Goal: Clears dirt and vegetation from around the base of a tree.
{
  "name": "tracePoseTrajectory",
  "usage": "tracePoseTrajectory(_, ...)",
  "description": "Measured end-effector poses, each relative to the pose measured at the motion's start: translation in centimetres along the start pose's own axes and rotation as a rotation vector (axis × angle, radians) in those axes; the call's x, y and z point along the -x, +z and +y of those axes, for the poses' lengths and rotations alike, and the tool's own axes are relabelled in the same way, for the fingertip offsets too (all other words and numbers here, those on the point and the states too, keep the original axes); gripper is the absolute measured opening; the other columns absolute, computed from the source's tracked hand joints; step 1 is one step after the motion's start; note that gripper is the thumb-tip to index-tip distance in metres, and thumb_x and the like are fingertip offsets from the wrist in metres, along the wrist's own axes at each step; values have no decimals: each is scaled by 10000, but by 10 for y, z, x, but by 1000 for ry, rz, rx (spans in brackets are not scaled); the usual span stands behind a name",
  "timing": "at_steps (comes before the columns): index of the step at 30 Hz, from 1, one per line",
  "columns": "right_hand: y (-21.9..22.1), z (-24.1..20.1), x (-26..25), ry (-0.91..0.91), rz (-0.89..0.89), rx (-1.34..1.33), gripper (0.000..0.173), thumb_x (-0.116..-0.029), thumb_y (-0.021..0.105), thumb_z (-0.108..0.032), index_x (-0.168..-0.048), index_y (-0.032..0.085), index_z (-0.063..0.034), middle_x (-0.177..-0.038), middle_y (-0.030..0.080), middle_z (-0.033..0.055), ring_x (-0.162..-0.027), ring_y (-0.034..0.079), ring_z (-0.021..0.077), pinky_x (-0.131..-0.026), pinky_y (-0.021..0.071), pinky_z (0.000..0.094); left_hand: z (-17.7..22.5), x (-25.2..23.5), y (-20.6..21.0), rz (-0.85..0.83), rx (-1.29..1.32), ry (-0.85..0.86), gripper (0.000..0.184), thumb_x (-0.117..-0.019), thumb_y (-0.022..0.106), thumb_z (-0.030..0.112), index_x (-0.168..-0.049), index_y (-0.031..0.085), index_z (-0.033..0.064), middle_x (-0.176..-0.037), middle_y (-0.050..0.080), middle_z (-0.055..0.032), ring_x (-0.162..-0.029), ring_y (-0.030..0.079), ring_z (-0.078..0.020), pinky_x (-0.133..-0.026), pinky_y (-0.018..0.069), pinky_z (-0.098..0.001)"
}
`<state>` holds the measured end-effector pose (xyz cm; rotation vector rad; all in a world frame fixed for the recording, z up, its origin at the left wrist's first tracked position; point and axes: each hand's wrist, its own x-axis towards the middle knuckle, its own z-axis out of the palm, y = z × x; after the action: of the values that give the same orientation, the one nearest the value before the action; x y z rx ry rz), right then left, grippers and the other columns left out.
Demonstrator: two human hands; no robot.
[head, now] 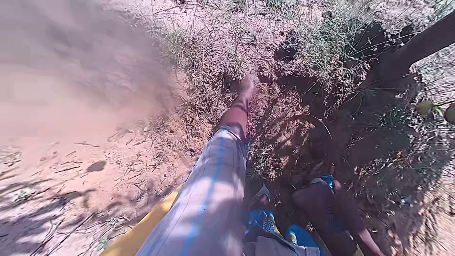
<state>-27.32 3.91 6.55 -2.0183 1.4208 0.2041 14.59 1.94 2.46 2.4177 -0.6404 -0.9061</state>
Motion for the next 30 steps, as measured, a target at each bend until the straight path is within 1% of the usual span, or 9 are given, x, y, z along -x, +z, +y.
tracePoseTrajectory(4, -17, -66, -53, -291, 47, -98, 463, -1093, 453, -330, -1311, 564, 63, -906, 647, 164, -750, 650, 237, -722, 554, 444, -47, -14, 38, 114, 44, 14, 352, -1051, 535, 161, -1294, 628, -77, -1374, 581, -324, -1339, 532, -463, -1105, 416, -627)
tracePoseTrajectory(7, -3, -123, -89, -369, -8, -26, 462, -1095, 492, -309, -1348, 570, 70, -1109, 674, 287, -1036, 665, 386, -955, 492, 542, -64, -1, 51, 130, 24, -4, 358, -1071, 498, 177, -1284, 634, -76, -1329, 610, -325, -1297, 570, -460, -1093, 438, -611)
tracePoseTrajectory(9, 24, -131, -107, -296, -126, 107, 525, -1104, 445, -389, -1436, 516, 11, -1260, 650, 276, -1188, 635, 402, -1032, 464, 562, -72, 8, 51, 113, 21, -2, 339, -1063, 494, 145, -1266, 637, -86, -1305, 618, -334, -1282, 577, -469, -1090, 434, -623)
tracePoseTrajectory(12, 58, -95, -102, -161, -287, 282, 552, -1113, 397, -390, -1512, 439, -10, -1388, 595, 266, -1290, 586, 412, -1069, 440, 581, -86, 13, 45, 39, -101, 55, 336, -1064, 507, 170, -1251, 667, -59, -1280, 644, -314, -1269, 593, -460, -1079, 441, -635)
tracePoseTrajectory(18, 49, 7, -15, -172, -129, 221, 556, -1063, 548, -327, -1402, 529, 114, -1205, 660, 351, -1155, 650, 486, -1023, 482, 608, -121, 84, 63, -519, -465, 410, 265, -999, 610, 105, -1138, 671, -111, -1187, 661, -305, -1170, 622, -449, -1019, 456, -605)
tracePoseTrajectory(21, 24, 9, -3, -94, -174, 264, 524, -1077, 536, -321, -1390, 536, 99, -1149, 665, 360, -1098, 654, 515, -965, 480, 643, -124, 93, 55, -605, -360, 241, 271, -1003, 627, 134, -1200, 673, -46, -1162, 680, -230, -1076, 656, -352, -950, 492, -557)
tracePoseTrajectory(24, 9, -7, -14, -184, -30, 272, 506, -1068, 534, -332, -1329, 563, 100, -1044, 677, 334, -981, 677, 497, -868, 504, 665, -76, 52, 27, -474, -435, 284, 308, -1039, 590, 165, -1221, 660, -74, -1193, 664, -285, -1121, 645, -424, -956, 491, -607)
tracePoseTrajectory(27, -4, -45, -35, -200, 9, 372, 528, -1079, 508, -307, -1399, 512, 113, -1133, 663, 353, -1082, 651, 516, -933, 480, 666, -32, 24, -16, -191, -469, 277, 358, -1051, 538, 144, -1326, 598, -77, -1381, 579, -310, -1310, 553, -475, -1034, 443, -668)
tracePoseTrajectory(30, -7, -71, -54, -28, -66, 484, 568, -1096, 488, -346, -1502, 433, 47, -1290, 617, 345, -1217, 603, 506, -1018, 456, 644, -18, -8, -37, 28, -377, 315, 480, -1028, 531, 71, -1501, 484, 1, -1593, 414, -231, -1421, 449, -461, -1102, 386, -669)
